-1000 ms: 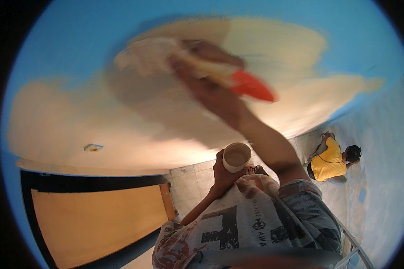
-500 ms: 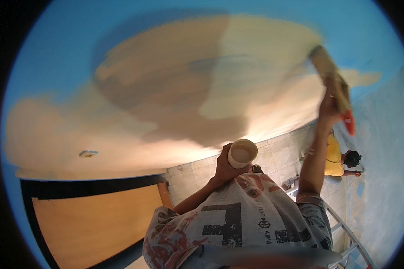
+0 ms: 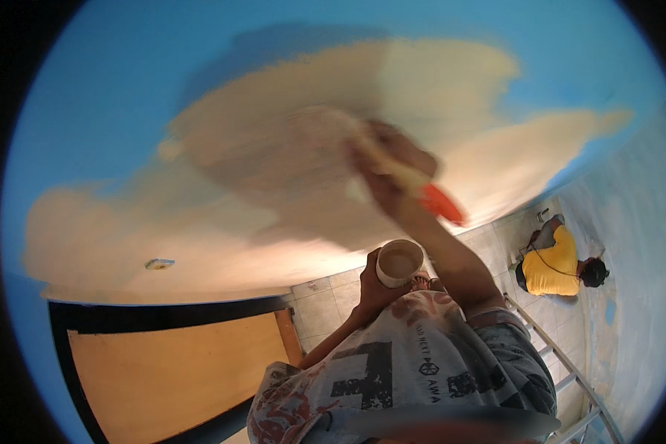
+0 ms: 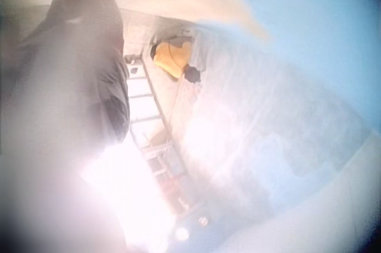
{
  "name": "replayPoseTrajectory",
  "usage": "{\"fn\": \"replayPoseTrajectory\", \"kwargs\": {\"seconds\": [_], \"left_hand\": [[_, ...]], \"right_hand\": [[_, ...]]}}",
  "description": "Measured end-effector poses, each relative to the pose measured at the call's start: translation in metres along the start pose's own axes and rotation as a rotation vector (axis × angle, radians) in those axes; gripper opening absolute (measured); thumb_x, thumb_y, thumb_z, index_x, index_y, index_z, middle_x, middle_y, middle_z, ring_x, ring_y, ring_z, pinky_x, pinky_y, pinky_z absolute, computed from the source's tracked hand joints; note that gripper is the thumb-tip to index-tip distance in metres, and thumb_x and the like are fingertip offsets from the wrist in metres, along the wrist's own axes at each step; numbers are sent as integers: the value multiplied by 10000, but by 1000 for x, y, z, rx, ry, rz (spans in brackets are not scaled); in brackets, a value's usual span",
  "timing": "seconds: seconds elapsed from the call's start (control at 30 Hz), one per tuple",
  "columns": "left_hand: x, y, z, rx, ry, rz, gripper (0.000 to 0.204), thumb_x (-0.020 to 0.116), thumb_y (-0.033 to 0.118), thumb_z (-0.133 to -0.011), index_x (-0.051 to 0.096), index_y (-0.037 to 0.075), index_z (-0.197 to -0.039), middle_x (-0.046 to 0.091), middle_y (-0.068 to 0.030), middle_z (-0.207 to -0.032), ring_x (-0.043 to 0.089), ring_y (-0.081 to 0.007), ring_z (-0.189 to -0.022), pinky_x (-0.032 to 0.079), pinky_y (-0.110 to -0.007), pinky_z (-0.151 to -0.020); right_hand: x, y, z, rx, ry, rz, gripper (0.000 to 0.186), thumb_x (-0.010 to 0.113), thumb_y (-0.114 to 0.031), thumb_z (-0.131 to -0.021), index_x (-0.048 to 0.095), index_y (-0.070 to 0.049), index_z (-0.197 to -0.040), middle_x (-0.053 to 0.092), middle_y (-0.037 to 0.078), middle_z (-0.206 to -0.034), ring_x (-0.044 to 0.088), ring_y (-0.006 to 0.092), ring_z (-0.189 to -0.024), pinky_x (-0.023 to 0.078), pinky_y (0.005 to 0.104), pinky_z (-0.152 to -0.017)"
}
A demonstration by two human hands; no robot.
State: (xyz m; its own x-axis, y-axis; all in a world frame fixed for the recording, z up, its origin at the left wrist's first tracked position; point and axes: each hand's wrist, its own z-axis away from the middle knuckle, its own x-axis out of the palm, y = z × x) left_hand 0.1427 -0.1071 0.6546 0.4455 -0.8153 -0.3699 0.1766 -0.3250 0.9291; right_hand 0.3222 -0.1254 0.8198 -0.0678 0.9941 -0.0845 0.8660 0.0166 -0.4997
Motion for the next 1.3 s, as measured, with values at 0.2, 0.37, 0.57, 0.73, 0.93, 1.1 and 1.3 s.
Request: {"fn": "replayPoseTrajectory", "kwargs": {"seconds": [0.2, 0.37, 0.57, 0.73, 0.93, 1.1, 1.3], "left_hand": [[1, -8, 2, -9, 33, 50, 863, 922, 254, -609, 450, 41, -1300, 646, -155, -1190, 645, -268, -1105, 533, -396, -937], [4, -18, 3, -11, 23, 67, 863, 934, 278, -608, 451, 42, -1284, 651, -166, -1174, 655, -269, -1082, 541, -399, -913], [5, -21, -1, -2, -4, -5, 869, 915, 287, -622, 441, 52, -1312, 656, -172, -1160, 660, -281, -1068, 547, -403, -897], [5, -32, 0, -36, -130, -4, 856, 915, 291, -615, 468, 50, -1304, 662, -167, -1152, 658, -278, -1066, 540, -398, -897], [-7, -10, 3, -21, 73, -34, 869, 924, 266, -606, 461, 37, -1306, 650, -160, -1186, 649, -265, -1099, 536, -396, -924], [-15, -22, 2, -19, 112, 21, 885, 929, 253, -602, 445, 34, -1310, 653, -164, -1180, 652, -272, -1093, 538, -397, -917], [-20, -22, 0, -28, 125, 45, 858, 931, 252, -599, 457, 42, -1283, 655, -165, -1157, 652, -272, -1072, 538, -398, -903]], "right_hand": [[-144, 94, 18, 258, 435, 251, 153, 686, -92, -924, 669, 55, -960, 684, 104, -891, 645, 145, -804, 529, 285, -694], [-154, 103, 24, 184, 410, 380, 140, 676, -82, -927, 643, 55, -925, 687, 138, -866, 661, 178, -760, 526, 296, -687], [-20, 6, 18, 1009, 97, -415, 246, 682, -197, -939, 659, 32, -1028, 697, 100, -884, 666, 123, -793, 510, 254, -595], [27, -53, 0, -102, 18, -155, 227, 765, -125, -817, 719, -45, -1024, 724, 78, -886, 697, 197, -688, 540, 285, -548], [-30, -2, 7, 422, -19, -154, 205, 717, -33, -863, 692, 37, -1053, 713, 153, -920, 691, 188, -788, 573, 296, -730], [-94, 46, 25, 403, 335, 143, 211, 716, -66, -886, 671, 78, -1033, 705, 144, -924, 673, 180, -824, 554, 284, -729], [-53, -5, 15, 354, 218, 142, 239, 695, -78, -910, 653, 75, -1089, 707, 134, -904, 673, 150, -809, 542, 251, -724]]}}
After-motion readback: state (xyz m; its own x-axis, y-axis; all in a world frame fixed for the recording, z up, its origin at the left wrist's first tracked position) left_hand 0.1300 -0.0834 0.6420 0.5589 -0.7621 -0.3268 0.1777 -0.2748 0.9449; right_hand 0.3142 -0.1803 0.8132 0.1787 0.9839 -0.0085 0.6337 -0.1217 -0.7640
